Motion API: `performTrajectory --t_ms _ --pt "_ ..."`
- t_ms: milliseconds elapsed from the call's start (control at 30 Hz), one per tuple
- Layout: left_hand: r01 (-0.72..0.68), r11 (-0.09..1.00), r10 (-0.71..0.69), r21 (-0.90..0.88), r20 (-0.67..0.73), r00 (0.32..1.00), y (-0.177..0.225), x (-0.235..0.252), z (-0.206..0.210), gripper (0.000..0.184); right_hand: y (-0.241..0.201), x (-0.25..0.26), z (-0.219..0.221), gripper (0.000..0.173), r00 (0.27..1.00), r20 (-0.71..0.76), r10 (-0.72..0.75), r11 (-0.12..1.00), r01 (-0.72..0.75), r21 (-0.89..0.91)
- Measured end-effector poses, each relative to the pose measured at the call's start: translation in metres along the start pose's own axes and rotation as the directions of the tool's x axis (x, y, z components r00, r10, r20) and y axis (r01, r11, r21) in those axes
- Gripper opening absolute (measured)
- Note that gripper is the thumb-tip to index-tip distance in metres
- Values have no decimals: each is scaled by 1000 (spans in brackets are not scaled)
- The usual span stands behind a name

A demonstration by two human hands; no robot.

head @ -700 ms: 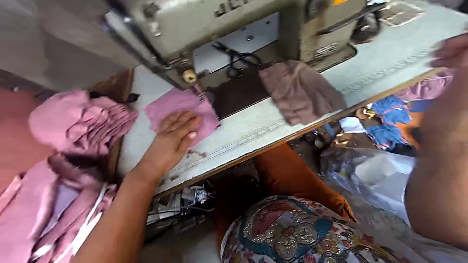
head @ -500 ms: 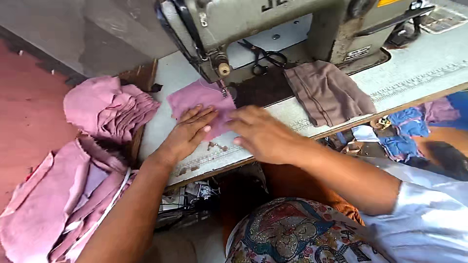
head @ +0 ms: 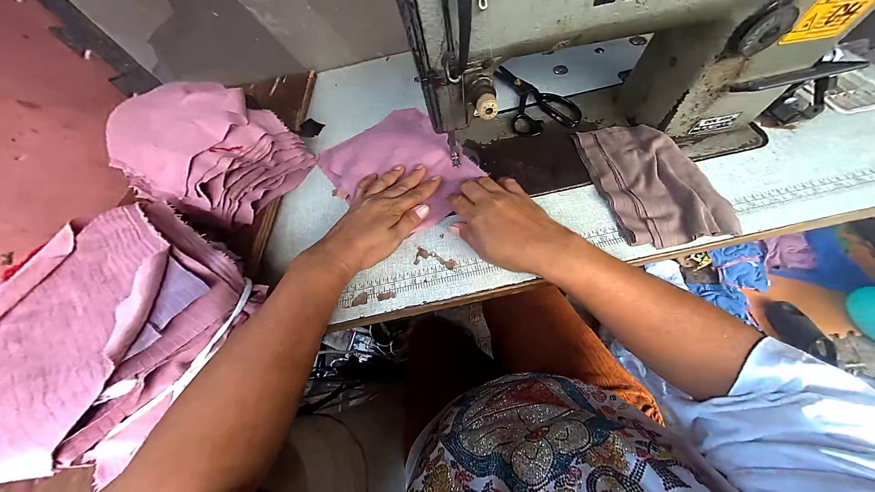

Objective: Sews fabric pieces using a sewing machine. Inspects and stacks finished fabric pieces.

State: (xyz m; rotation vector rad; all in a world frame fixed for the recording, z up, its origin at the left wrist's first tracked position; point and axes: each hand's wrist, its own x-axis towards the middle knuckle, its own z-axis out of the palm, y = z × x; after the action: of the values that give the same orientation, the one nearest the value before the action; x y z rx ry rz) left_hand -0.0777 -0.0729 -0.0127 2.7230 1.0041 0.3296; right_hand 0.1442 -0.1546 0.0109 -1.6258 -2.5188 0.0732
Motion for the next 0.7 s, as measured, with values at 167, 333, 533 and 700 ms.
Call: performTrajectory --t_ms 167,333,533,700 --pt "39 999 -39 -14 4 999 7 -6 -13 50 25 11 -7 44 999 36 33 999 -33 -8" --pt "16 998 -16 53 10 1000 25 -8 -16 46 12 0 1 33 981 -161 -111 990 123 66" --pt "-44 993 49 112 -46 998 33 0 -8 44 13 -11 8 30 976 -145 -161 987 157 -39" --pt "-47 992 47 121 0 999 35 11 -13 44 24 -7 -1 37 996 -50 -79 996 76 -50"
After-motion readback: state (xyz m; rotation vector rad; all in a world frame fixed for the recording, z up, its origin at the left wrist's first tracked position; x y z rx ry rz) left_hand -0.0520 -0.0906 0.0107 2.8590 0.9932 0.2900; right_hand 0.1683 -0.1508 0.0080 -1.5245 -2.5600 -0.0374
